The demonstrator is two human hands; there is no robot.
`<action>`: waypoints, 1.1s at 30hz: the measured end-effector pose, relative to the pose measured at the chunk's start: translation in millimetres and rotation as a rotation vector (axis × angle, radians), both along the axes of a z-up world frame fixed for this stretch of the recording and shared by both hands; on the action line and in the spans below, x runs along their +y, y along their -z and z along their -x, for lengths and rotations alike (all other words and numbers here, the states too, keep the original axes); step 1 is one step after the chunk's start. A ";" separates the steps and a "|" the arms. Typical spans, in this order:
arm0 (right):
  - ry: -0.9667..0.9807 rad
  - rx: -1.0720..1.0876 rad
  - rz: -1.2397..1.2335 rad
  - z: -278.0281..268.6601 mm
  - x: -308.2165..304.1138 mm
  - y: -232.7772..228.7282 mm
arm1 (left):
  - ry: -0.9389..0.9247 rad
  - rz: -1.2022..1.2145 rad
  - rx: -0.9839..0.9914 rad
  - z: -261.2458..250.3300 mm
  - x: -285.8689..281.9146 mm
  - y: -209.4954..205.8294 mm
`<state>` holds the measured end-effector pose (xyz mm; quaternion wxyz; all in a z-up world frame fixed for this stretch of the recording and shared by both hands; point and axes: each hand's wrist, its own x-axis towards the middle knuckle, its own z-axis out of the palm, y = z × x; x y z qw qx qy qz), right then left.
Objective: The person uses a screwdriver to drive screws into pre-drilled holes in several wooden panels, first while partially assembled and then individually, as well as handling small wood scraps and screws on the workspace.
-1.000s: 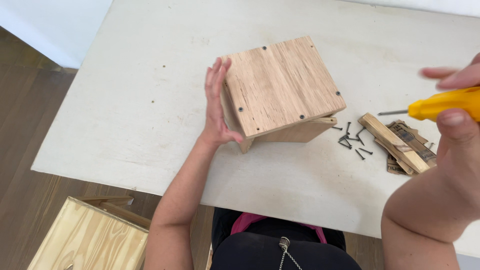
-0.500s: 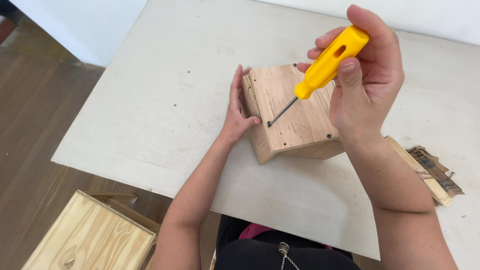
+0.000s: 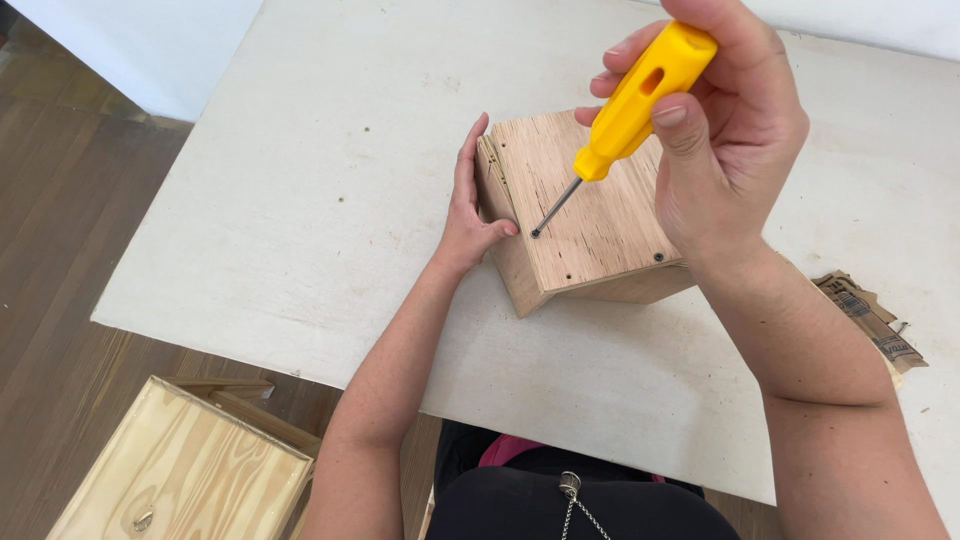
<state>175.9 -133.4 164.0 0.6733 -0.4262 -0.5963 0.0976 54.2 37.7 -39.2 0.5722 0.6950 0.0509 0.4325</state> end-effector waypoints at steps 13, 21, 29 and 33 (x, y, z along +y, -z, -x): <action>0.017 -0.143 0.433 -2.3 17.3 -59.9 | 0.008 0.045 -0.030 -1.5 3.8 3.1; 0.118 -0.594 0.523 -9.2 18.0 -65.4 | -0.018 0.349 0.050 -9.4 18.1 21.6; 0.465 -1.294 0.849 14.3 17.2 -102.7 | 0.021 0.395 0.094 -10.0 18.5 24.9; 0.415 -1.390 0.756 13.3 16.6 -100.6 | 0.031 0.394 0.115 -10.8 21.1 27.2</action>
